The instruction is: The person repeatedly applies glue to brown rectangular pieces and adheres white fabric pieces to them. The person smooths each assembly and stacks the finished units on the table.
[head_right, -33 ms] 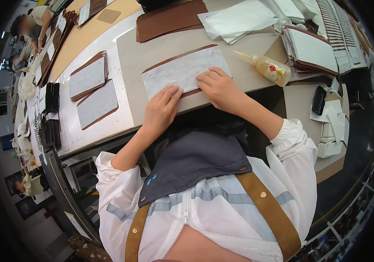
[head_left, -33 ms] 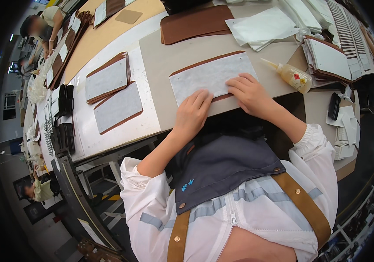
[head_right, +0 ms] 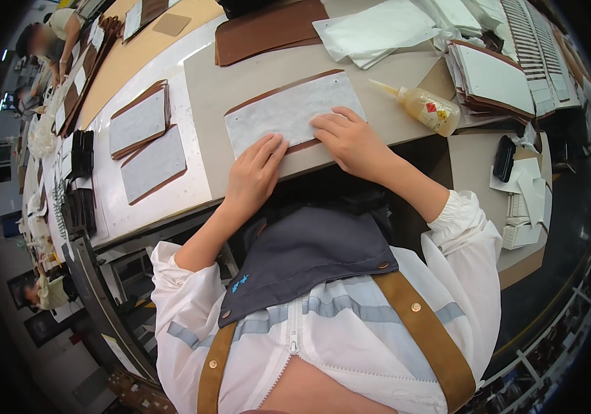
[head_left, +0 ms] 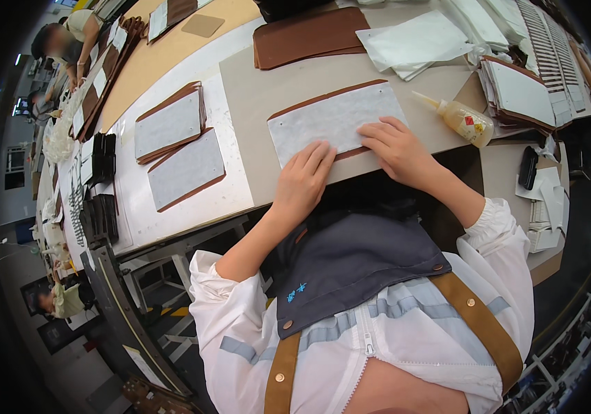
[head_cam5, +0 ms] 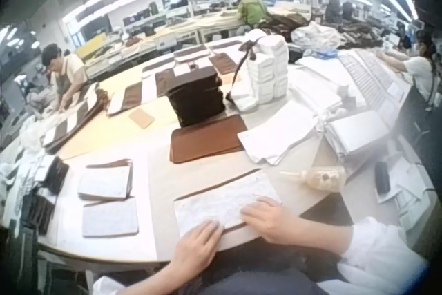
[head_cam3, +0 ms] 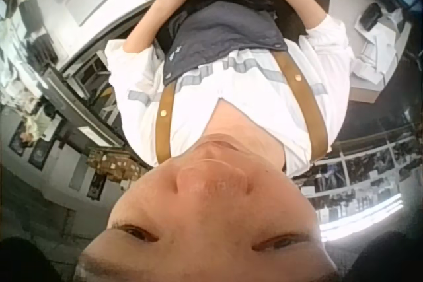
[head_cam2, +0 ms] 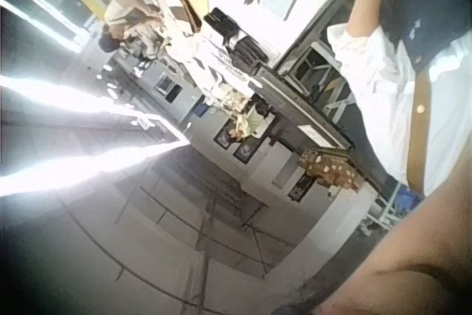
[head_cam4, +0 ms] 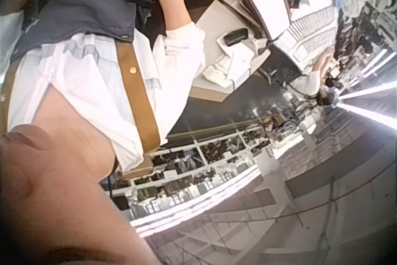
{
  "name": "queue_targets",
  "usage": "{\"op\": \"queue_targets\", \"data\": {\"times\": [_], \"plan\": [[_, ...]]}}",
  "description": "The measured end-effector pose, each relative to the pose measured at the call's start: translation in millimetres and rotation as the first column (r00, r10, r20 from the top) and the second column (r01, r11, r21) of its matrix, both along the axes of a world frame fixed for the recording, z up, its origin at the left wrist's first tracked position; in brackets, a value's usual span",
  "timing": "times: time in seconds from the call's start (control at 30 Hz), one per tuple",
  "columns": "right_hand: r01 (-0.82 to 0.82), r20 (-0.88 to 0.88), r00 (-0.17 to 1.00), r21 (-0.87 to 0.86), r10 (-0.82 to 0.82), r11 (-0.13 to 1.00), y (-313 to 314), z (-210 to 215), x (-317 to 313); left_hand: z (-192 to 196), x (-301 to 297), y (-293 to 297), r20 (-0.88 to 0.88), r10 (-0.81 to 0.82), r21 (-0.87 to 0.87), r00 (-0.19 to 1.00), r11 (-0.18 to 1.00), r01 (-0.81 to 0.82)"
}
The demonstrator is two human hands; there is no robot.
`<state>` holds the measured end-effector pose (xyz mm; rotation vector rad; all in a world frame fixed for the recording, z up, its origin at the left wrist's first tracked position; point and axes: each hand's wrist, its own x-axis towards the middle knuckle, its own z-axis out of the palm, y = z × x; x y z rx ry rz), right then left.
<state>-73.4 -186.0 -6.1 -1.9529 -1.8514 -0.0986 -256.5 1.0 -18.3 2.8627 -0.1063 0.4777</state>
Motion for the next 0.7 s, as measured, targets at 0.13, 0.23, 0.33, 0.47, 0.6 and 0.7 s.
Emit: {"op": "queue_targets", "data": {"times": [0.13, 0.23, 0.33, 0.47, 0.6, 0.7], "plan": [[0.022, -0.106, 0.994, 0.045, -0.017, 0.999, -14.0, -12.7, -0.5, -1.1, -15.8, 2.5, -0.138, -0.039, -0.018, 0.99, 0.999, 0.037], [0.02, -0.107, 0.994, 0.052, -0.014, 0.998, -23.8, -16.0, 3.4, 0.2, -25.0, 4.6, -0.2, -0.039, -0.034, 0.979, 0.999, 0.033], [0.123, -0.144, 0.983, 0.071, -0.112, 0.99, -29.7, -13.6, 5.5, 1.6, -27.1, 10.0, -0.213, -0.033, -0.183, 0.976, 0.983, -0.007], [0.125, -0.111, 0.987, 0.055, -0.118, 0.991, -1.2, -4.2, -12.1, -1.1, -2.0, 0.8, -0.125, 0.049, -0.266, 0.991, 0.961, -0.081], [0.089, -0.043, 0.995, -0.111, -0.094, 0.99, 17.1, -10.3, -26.9, -17.4, 16.9, -7.5, -0.191, 0.18, 0.019, 0.965, 0.983, -0.18], [0.061, -0.07, 0.995, -0.133, -0.07, 0.989, 11.1, -5.4, -16.5, -8.1, 7.5, -2.2, -0.25, 0.166, -0.077, 0.954, 0.979, -0.19]]}}
